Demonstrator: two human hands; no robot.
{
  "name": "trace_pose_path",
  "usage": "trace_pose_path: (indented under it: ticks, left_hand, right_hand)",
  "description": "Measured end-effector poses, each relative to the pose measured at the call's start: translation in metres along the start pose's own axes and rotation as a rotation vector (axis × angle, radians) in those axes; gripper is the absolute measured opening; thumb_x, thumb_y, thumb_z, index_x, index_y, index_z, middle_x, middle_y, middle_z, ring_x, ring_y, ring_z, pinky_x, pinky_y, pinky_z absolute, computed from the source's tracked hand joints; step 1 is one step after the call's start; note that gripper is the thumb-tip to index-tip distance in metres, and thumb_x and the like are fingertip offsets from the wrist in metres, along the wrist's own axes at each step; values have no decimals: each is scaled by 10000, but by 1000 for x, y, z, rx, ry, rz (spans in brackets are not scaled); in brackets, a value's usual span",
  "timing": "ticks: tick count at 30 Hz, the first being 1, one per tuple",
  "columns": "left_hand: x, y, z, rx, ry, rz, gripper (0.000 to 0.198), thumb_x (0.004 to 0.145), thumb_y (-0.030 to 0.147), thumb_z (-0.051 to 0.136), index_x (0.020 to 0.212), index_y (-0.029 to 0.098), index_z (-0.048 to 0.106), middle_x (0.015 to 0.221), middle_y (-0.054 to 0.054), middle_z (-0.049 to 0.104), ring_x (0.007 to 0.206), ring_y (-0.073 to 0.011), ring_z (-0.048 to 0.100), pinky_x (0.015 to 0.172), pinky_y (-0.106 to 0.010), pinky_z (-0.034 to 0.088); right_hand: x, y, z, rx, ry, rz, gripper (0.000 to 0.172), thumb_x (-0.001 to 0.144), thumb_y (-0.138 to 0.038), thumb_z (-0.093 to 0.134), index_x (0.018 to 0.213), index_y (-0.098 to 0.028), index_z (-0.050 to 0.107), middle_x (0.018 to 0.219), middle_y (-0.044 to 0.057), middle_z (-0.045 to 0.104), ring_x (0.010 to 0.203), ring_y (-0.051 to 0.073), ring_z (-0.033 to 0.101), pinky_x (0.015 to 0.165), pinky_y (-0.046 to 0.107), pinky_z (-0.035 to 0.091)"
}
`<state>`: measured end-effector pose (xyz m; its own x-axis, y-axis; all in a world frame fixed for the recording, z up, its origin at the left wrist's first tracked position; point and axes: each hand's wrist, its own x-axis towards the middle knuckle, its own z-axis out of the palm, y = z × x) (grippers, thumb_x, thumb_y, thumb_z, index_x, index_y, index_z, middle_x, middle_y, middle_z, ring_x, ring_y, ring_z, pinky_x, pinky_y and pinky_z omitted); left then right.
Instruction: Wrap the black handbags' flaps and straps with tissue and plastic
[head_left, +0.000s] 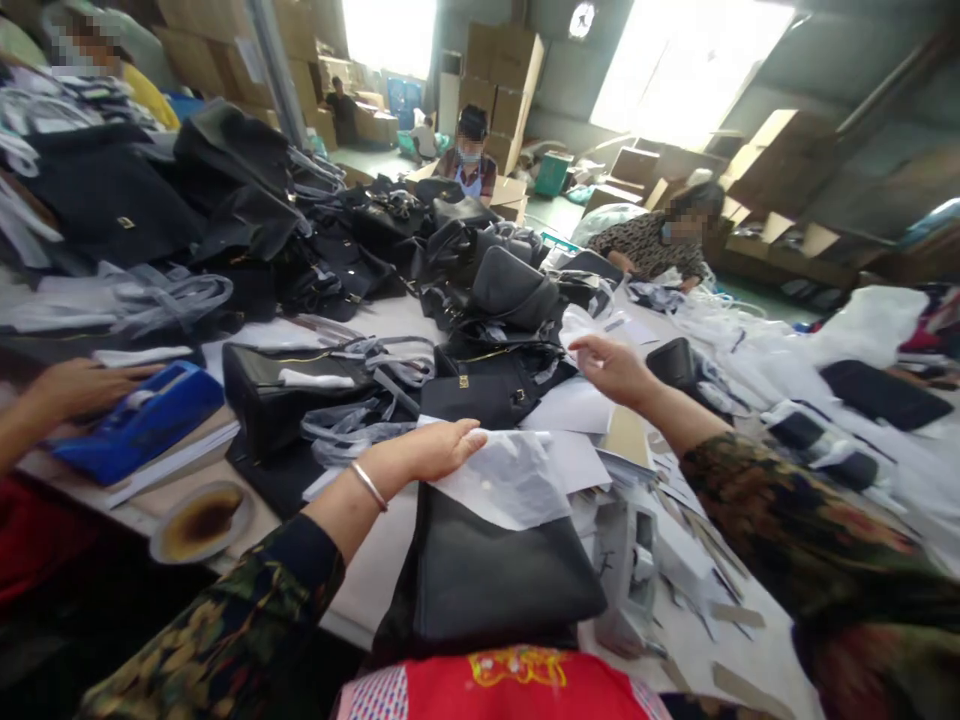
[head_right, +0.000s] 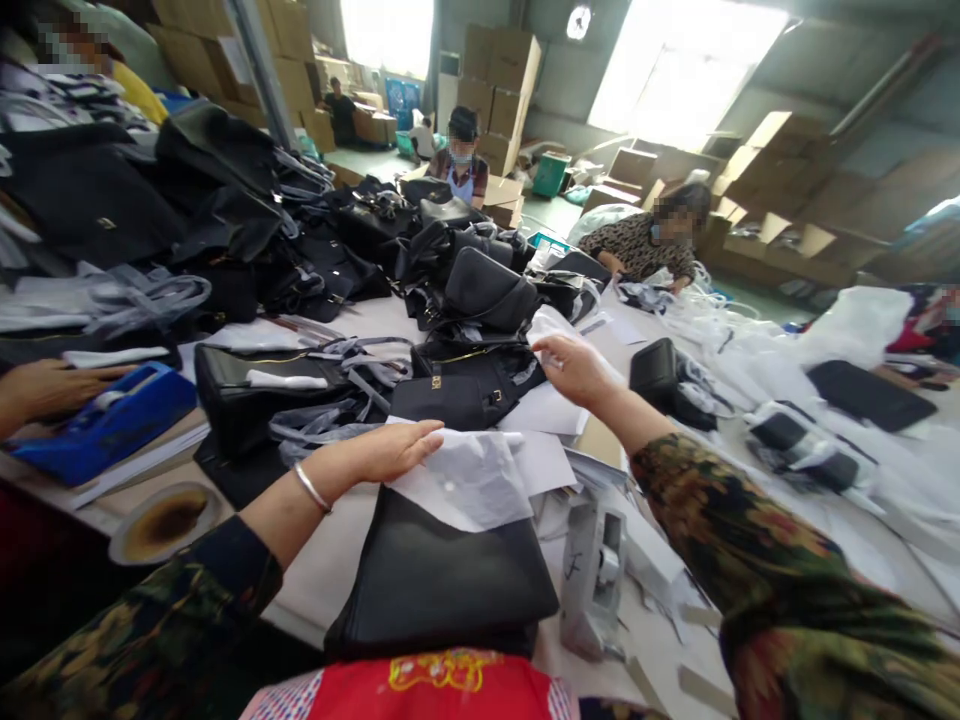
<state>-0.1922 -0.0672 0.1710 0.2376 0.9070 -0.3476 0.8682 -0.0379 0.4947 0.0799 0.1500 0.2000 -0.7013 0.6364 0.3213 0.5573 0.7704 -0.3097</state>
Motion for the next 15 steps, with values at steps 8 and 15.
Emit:
trace_pose_path:
  ticks: [8, 15]
  left_hand:
    - [31, 21, 8, 238, -67, -147, 408, 925, 372, 578, 1211, 100, 681, 1176, -212, 728, 1123, -361, 690, 918, -414, 545]
    - [29, 29, 26, 347, -53, -209, 379, 819, 388, 720, 1129, 169, 724, 1111, -179, 752, 1053, -390, 707, 865, -468, 572]
  right_hand:
    - [-36, 19, 85, -183, -493, 112, 647, 768, -22, 522, 1395, -164, 590, 1098, 115, 756, 970, 220, 702, 870, 296, 513]
    - [-32, 23, 102, -327, -691, 123, 241, 840, -127, 591, 986, -178, 776, 1101, 122, 750, 930, 214, 703, 807, 279, 500]
